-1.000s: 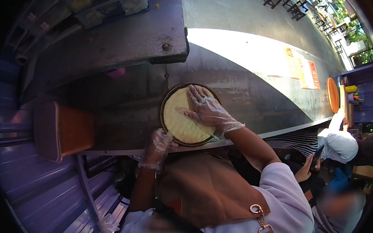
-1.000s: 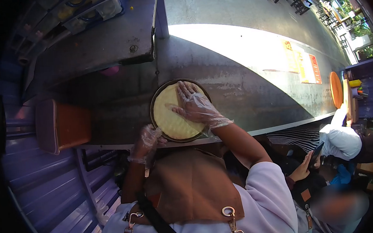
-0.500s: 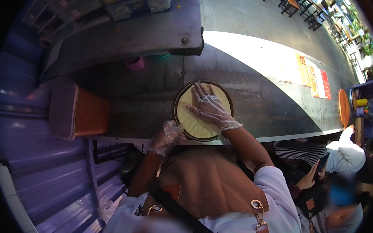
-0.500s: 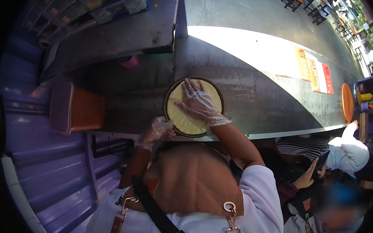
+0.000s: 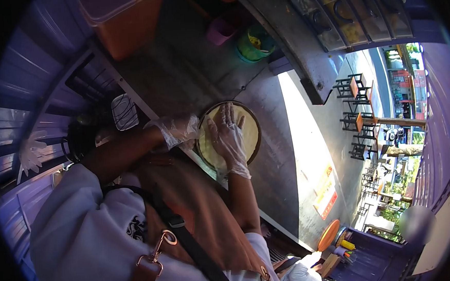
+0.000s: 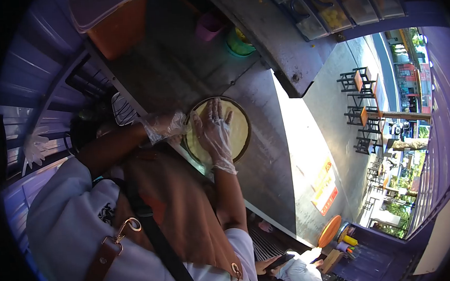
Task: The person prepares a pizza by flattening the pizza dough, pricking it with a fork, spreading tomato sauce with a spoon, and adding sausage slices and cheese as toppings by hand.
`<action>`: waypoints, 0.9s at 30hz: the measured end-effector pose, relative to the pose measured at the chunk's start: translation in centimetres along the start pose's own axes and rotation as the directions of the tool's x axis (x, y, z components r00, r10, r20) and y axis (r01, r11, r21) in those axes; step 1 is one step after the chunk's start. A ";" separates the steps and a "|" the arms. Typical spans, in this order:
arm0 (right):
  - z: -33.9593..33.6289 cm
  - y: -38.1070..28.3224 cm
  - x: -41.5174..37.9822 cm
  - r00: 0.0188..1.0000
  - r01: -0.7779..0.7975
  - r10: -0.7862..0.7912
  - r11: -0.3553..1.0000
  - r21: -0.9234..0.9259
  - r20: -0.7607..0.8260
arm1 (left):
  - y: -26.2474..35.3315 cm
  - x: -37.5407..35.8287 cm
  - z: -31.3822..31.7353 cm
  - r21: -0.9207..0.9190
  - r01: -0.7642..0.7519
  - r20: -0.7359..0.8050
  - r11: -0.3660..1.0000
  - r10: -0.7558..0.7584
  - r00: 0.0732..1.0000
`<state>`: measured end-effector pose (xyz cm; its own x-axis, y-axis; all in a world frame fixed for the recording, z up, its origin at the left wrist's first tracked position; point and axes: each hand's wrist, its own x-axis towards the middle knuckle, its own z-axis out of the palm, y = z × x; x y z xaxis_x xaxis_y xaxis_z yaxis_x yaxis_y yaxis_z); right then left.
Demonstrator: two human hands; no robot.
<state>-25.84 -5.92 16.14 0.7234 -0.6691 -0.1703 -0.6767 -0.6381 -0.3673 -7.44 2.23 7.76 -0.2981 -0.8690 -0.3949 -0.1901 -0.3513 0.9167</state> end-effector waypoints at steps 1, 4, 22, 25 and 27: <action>-0.3 -0.1 -0.2 1.000 -0.004 0.004 1.000 0.027 0.002 | 0.2 -0.6 0.4 0.006 0.018 0.020 1.000 -0.018 1.000; 1.5 -0.2 -1.6 0.994 0.065 -0.066 0.998 -0.016 -0.086 | 0.6 -0.6 0.1 0.155 -0.013 -0.146 0.988 0.037 0.989; -1.0 4.5 0.5 0.998 0.031 -0.029 0.999 0.041 -0.052 | -1.9 -0.3 0.7 -0.555 0.008 -0.006 0.832 -0.014 1.000; -1.2 3.2 -0.8 0.999 0.038 -0.035 0.997 0.066 -0.036 | 3.0 -2.5 0.9 -0.421 0.156 -0.056 0.894 -0.198 0.979; -0.4 1.3 -3.3 0.963 0.264 -0.268 0.957 -0.119 -0.017 | 2.6 -2.4 0.5 -0.421 0.127 -0.091 0.898 -0.181 0.979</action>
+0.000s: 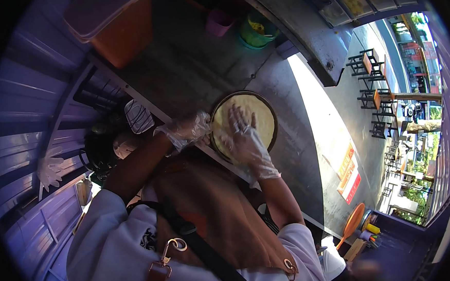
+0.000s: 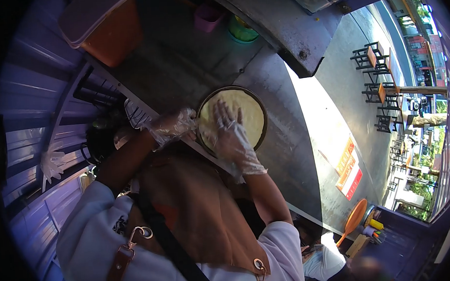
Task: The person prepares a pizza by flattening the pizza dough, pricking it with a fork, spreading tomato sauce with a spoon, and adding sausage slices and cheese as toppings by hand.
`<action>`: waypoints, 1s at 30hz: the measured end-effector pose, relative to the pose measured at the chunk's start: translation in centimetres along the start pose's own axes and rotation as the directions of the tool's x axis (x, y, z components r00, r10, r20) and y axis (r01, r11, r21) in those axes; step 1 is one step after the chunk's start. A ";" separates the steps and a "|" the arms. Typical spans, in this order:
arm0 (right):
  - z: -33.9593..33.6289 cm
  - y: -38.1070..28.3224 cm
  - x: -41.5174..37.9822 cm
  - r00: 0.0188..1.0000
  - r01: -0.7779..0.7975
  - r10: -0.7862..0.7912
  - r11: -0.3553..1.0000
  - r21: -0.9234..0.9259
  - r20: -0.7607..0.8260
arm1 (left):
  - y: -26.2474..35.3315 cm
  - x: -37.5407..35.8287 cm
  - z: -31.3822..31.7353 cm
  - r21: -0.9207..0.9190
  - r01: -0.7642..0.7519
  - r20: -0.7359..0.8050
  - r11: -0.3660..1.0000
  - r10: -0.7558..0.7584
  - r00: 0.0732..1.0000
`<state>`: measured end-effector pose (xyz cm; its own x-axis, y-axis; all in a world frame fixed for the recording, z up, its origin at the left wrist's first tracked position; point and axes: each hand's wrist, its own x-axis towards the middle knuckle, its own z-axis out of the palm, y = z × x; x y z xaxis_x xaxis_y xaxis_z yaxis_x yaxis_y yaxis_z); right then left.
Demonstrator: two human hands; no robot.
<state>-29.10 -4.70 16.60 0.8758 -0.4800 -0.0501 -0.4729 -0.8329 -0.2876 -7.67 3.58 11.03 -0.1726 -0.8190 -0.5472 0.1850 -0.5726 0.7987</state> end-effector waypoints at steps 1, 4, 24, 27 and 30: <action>0.4 -1.1 -0.8 1.000 -0.003 0.003 1.000 0.005 -0.002 | -1.6 1.2 -0.5 -0.025 -0.055 0.031 0.998 0.056 0.998; 0.2 -2.4 -1.6 0.971 0.094 -0.080 0.994 -0.050 0.226 | -4.4 3.4 -1.5 -0.240 -0.096 0.117 0.966 0.127 0.985; -2.9 3.4 -4.9 0.281 -0.653 0.954 0.271 0.707 -0.106 | -6.2 0.6 1.4 0.265 -0.276 -0.222 0.924 0.337 0.915; 1.2 2.5 -4.3 0.698 -0.671 0.687 0.726 0.148 -0.202 | -0.2 -2.8 3.8 -0.228 0.174 0.200 0.958 -0.128 0.971; 2.9 -0.4 -3.4 0.711 -0.686 0.697 0.717 0.128 -0.092 | 3.9 -1.0 4.9 0.215 0.228 0.004 0.950 -0.234 0.972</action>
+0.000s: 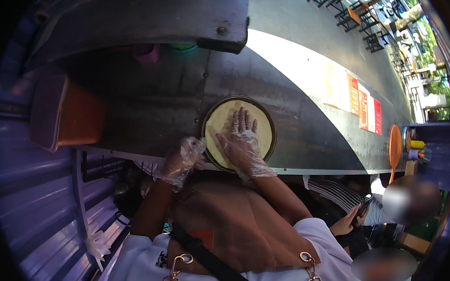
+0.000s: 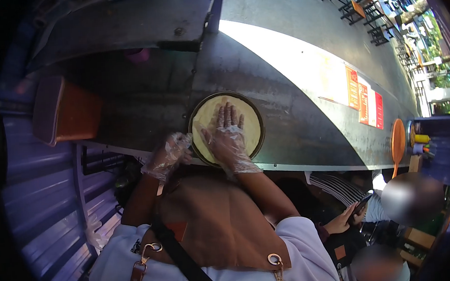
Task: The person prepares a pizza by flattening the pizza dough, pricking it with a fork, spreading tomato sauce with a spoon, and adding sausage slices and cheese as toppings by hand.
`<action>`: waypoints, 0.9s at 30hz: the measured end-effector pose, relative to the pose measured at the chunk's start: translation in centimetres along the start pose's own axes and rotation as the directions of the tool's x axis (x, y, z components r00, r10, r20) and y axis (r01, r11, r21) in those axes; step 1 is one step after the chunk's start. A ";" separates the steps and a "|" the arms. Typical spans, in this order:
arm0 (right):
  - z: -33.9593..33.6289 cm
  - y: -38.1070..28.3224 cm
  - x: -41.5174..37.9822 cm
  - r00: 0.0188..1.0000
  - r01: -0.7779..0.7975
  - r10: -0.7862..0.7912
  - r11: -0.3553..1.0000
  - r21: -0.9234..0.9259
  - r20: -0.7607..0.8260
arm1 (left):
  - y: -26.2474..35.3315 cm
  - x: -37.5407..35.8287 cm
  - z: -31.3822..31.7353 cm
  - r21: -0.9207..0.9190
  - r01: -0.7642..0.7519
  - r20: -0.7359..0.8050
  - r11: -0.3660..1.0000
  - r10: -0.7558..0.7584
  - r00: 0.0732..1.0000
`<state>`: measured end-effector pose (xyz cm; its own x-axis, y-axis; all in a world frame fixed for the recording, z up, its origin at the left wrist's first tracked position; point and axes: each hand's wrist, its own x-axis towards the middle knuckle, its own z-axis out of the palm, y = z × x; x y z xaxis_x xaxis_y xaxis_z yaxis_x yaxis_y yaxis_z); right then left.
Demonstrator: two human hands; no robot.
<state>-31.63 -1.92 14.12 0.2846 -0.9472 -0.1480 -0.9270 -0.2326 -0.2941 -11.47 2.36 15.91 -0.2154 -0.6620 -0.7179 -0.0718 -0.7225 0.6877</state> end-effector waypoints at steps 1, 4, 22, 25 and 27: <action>0.6 0.1 -0.1 1.000 0.000 0.000 1.000 -0.005 -0.008 | -0.6 1.6 -0.4 -0.020 -0.140 -0.047 0.990 0.139 0.989; 1.0 0.9 -0.2 0.999 -0.026 0.026 1.000 0.018 -0.035 | -3.7 6.4 -2.3 0.316 -0.371 -0.108 0.873 0.422 0.900; 1.8 -1.5 -2.4 0.967 -0.245 0.244 0.970 -0.007 -0.078 | 0.5 2.9 -0.4 0.177 -0.114 -0.062 0.978 0.126 0.990; 1.3 -1.3 -2.2 0.957 -0.282 0.286 0.956 0.075 -0.054 | 0.3 3.3 -0.8 0.162 -0.126 -0.016 0.979 0.130 0.991; 0.5 -1.1 -1.9 0.951 -0.300 0.306 0.945 0.129 -0.032 | -0.1 4.0 -1.2 0.191 -0.108 0.000 0.976 0.110 0.994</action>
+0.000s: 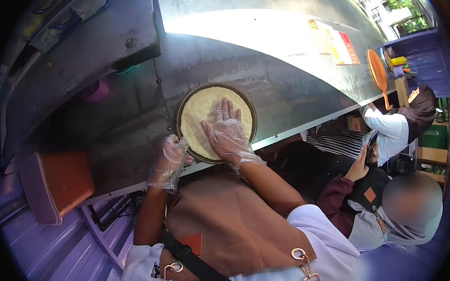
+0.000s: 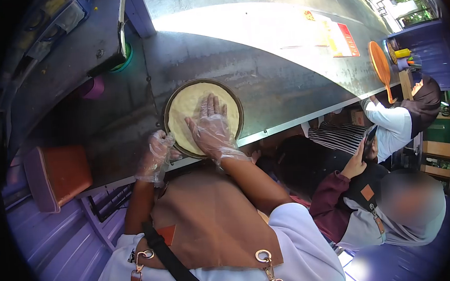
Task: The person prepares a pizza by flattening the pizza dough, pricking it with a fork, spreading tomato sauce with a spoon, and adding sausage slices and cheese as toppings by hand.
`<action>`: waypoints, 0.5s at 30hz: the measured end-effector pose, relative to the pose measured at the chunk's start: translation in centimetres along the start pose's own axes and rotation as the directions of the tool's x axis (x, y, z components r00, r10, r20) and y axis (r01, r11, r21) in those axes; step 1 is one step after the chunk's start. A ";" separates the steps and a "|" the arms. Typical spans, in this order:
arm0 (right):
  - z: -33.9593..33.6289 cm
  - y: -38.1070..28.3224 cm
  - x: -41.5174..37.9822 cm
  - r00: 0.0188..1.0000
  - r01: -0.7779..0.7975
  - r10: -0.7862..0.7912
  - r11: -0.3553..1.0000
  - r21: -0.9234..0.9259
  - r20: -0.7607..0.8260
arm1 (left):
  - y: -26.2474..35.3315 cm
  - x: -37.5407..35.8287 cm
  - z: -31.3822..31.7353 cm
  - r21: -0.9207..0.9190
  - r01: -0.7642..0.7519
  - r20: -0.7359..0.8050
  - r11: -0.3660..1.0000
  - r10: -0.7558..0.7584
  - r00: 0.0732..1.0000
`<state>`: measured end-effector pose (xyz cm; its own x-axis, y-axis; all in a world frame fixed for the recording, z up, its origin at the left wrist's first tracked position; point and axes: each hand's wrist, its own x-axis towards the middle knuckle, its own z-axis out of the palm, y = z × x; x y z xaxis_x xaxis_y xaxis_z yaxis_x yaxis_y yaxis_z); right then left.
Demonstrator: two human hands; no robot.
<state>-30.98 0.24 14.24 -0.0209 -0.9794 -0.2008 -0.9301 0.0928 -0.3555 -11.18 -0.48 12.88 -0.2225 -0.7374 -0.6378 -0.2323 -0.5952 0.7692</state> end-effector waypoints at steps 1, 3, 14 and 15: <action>-0.4 0.2 0.8 0.999 0.012 -0.014 0.999 -0.045 -0.038 | 0.2 0.7 -0.1 0.022 0.014 0.009 1.000 -0.014 1.000; -0.1 1.1 0.9 0.998 0.010 -0.015 0.997 -0.083 -0.060 | 0.6 0.3 0.1 0.017 0.002 0.001 1.000 -0.002 1.000; 0.1 4.9 2.9 0.988 0.137 -0.145 0.981 -0.141 -0.050 | 0.2 0.6 -0.6 0.004 -0.041 0.061 0.999 0.041 0.997; 0.2 4.5 3.0 0.986 0.149 -0.157 0.979 -0.139 -0.052 | 0.6 0.6 -0.6 0.002 -0.045 0.050 0.999 0.045 0.998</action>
<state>-35.19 -2.25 11.87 0.1065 -0.9898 -0.0951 -0.9647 -0.0797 -0.2509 -10.88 -1.49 13.00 -0.2793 -0.7467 -0.6037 -0.2240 -0.5608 0.7971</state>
